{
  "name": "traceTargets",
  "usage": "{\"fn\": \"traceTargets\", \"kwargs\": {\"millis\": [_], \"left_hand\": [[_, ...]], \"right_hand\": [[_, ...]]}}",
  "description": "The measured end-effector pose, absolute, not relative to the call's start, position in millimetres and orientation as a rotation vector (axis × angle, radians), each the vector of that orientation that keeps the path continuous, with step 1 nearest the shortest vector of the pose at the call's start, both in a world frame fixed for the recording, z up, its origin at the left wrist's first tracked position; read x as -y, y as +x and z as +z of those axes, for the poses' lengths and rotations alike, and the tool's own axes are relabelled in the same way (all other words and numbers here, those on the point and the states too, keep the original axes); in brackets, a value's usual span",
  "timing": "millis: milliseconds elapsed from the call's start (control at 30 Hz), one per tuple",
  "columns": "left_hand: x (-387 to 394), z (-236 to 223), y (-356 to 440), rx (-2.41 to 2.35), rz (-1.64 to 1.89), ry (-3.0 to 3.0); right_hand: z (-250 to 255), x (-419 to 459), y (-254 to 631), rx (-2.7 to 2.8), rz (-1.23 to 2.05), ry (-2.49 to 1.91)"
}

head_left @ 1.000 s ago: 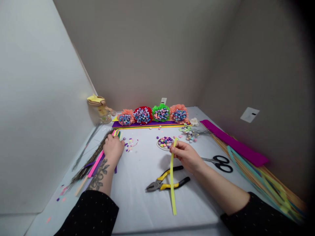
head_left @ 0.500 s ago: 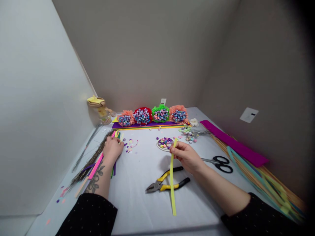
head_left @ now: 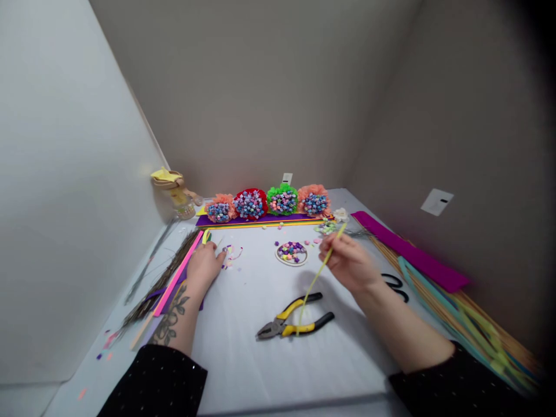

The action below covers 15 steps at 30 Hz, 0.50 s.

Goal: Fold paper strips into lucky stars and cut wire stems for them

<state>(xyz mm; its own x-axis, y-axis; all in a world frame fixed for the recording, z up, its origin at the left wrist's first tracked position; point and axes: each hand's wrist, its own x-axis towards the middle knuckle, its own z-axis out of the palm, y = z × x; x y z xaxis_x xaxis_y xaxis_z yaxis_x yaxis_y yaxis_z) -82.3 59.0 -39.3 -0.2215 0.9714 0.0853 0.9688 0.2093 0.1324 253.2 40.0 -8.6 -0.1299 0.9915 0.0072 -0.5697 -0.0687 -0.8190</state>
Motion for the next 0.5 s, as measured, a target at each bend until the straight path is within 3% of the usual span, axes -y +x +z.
{"fn": "traceTargets", "kwargs": {"millis": [200, 300, 500], "left_hand": [[-55, -37, -79, -2.411, 0.212, 1.868], [-49, -24, -76, -2.442, 0.376, 1.853], [-18, 5, -64, -2.296, 1.935, 1.816]], "right_hand": [[6, -62, 305, 0.473, 1.388, -0.519], [6, -61, 313, 0.502, 1.358, -0.527], [12, -45, 300, 0.760, 1.338, -0.501]]}}
